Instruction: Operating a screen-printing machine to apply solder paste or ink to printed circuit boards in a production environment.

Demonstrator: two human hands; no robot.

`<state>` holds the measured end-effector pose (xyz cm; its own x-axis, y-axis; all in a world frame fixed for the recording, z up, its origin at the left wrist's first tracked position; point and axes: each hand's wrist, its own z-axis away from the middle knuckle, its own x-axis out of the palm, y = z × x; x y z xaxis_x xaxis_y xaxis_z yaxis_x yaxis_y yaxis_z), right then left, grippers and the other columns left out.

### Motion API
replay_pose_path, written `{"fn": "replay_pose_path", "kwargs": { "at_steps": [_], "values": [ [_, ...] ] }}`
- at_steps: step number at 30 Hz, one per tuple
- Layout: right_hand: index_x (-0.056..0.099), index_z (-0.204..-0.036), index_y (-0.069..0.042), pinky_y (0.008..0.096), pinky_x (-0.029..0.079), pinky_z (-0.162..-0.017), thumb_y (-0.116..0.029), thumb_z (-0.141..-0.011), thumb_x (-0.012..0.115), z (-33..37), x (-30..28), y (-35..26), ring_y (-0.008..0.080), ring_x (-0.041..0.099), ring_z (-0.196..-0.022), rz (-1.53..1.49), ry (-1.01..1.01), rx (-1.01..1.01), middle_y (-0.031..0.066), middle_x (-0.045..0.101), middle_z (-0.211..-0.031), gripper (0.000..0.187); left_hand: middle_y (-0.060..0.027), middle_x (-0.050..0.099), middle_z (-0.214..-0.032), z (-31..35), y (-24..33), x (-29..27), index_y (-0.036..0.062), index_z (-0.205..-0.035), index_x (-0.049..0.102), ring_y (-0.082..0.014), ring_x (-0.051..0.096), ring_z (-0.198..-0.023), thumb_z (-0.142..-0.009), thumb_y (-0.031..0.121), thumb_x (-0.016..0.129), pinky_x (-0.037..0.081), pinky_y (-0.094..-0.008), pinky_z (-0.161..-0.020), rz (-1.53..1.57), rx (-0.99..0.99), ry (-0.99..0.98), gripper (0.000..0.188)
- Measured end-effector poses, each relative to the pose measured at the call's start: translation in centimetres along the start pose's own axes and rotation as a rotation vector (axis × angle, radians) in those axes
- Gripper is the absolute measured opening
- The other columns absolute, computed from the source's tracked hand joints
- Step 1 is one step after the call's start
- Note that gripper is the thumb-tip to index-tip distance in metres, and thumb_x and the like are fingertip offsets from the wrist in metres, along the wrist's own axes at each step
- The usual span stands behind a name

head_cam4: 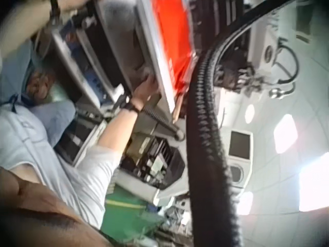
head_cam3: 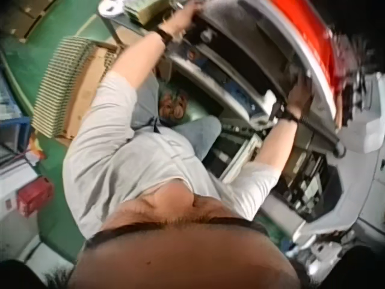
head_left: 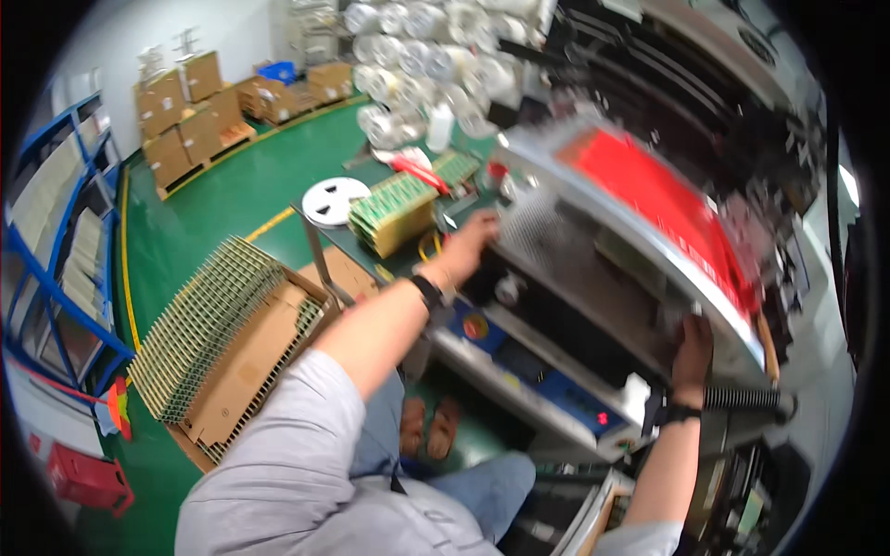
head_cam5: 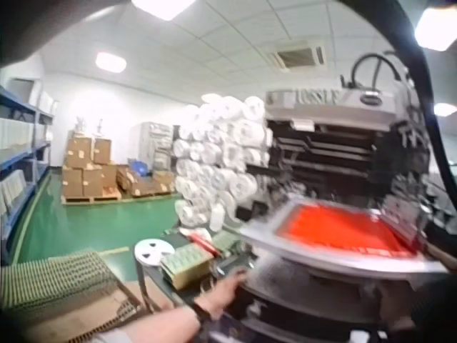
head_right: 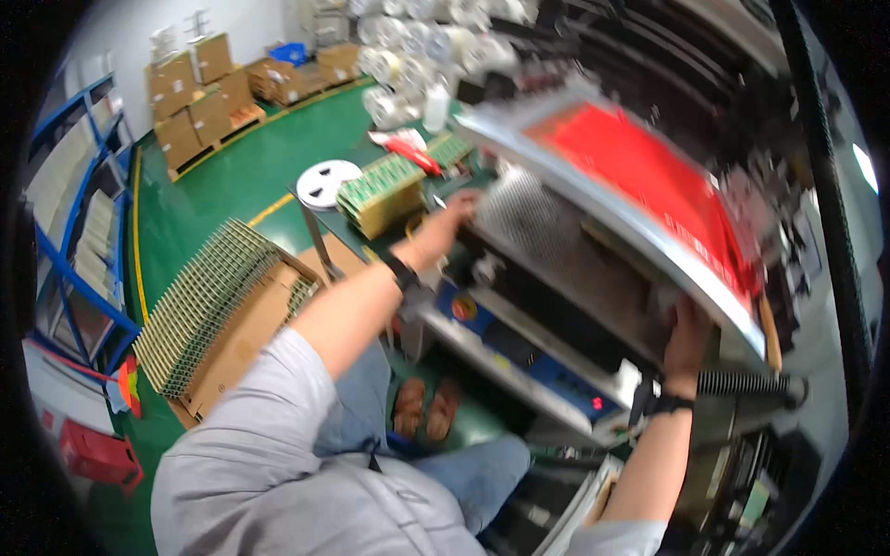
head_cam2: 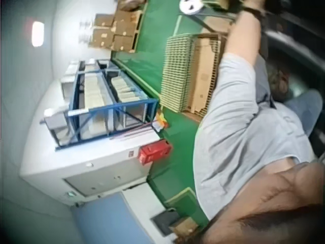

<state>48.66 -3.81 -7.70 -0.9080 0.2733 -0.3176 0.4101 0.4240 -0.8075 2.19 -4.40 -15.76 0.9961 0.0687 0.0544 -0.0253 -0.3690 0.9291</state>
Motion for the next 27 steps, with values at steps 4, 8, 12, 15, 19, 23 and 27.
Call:
{"fn": "replay_pose_path", "kwargs": {
  "at_steps": [4,8,12,15,19,23,27],
  "values": [
    [0.064,-0.091,-0.004,0.029,0.041,-0.063,-0.024,-0.097,0.059,-0.5,-1.1,2.0,0.0123,0.051,-0.066,-0.011,-0.007,0.003,0.0021,0.057,-0.075,0.021,-0.0091,0.056,-0.134,0.8,4.6,1.4,0.007,-0.143,0.046,-0.0194,0.052,-0.12,-0.103,0.029,0.041,0.038,-0.0327,-0.105,-0.224,-0.094,-0.112,0.045],
    [0.067,-0.094,-0.003,0.0268,0.042,-0.06,-0.024,-0.097,0.06,-0.6,0.4,0.0,0.0107,0.053,-0.064,-0.016,-0.002,0.035,0.0008,0.061,-0.079,0.021,-0.0032,0.055,-0.136,0.3,4.9,0.0,0.0181,-0.148,0.043,-0.0165,0.05,-0.122,-0.104,0.034,0.039,0.04,-0.0343,-0.099,-0.176,-0.331,-0.063,0.047],
    [0.063,-0.09,-0.003,0.0269,0.042,-0.06,-0.023,-0.097,0.061,-0.5,0.3,0.9,0.0103,0.052,-0.062,-0.147,-0.016,0.068,0.0018,0.059,-0.073,0.021,-0.0012,0.055,-0.136,0.3,4.1,0.0,0.0232,-0.149,0.043,-0.0141,0.048,-0.124,-0.103,0.036,0.038,0.039,-0.0344,-0.096,-0.224,-0.331,-0.048,0.048],
    [0.066,-0.099,-0.004,0.0252,0.045,-0.06,-0.024,-0.097,0.063,-0.8,-0.5,2.2,0.0079,0.053,-0.064,-0.212,-0.043,0.113,-0.0002,0.062,-0.079,0.02,-0.0007,0.054,-0.137,0.2,3.9,0.8,0.0231,-0.149,0.043,-0.0141,0.047,-0.125,-0.103,0.036,0.038,0.039,-0.0346,-0.095,-0.176,-0.357,-0.067,0.047],
    [0.066,-0.102,-0.005,0.0244,0.045,-0.061,-0.025,-0.098,0.063,-0.6,-0.2,1.4,0.0074,0.054,-0.066,-0.267,-0.041,0.118,-0.0006,0.062,-0.08,0.02,0.0002,0.054,-0.138,0.3,3.4,0.1,0.0226,-0.149,0.043,-0.0139,0.048,-0.124,-0.103,0.035,0.038,0.04,-0.0343,-0.094,-0.167,-0.334,-0.055,0.047],
    [0.065,-0.102,-0.005,0.0234,0.044,-0.064,-0.024,-0.098,0.062,-0.5,-0.1,0.8,0.0071,0.054,-0.069,-0.197,-0.047,0.12,-0.0009,0.062,-0.081,0.02,-0.0005,0.055,-0.137,0.0,3.1,-0.4,0.021,-0.148,0.042,-0.0136,0.05,-0.121,-0.103,0.035,0.037,0.041,-0.0336,-0.093,-0.223,-0.27,-0.09,0.047],
    [0.065,-0.101,-0.006,0.0226,0.044,-0.067,-0.024,-0.098,0.062,-0.2,-0.3,0.5,0.0069,0.054,-0.072,-0.238,-0.04,0.148,-0.0011,0.062,-0.082,0.019,-0.0026,0.055,-0.136,0.2,2.3,0.7,0.019,-0.148,0.041,-0.0135,0.052,-0.119,-0.103,0.034,0.037,0.043,-0.0329,-0.095,0.024,-0.273,-0.096,0.048]
  ]
}}
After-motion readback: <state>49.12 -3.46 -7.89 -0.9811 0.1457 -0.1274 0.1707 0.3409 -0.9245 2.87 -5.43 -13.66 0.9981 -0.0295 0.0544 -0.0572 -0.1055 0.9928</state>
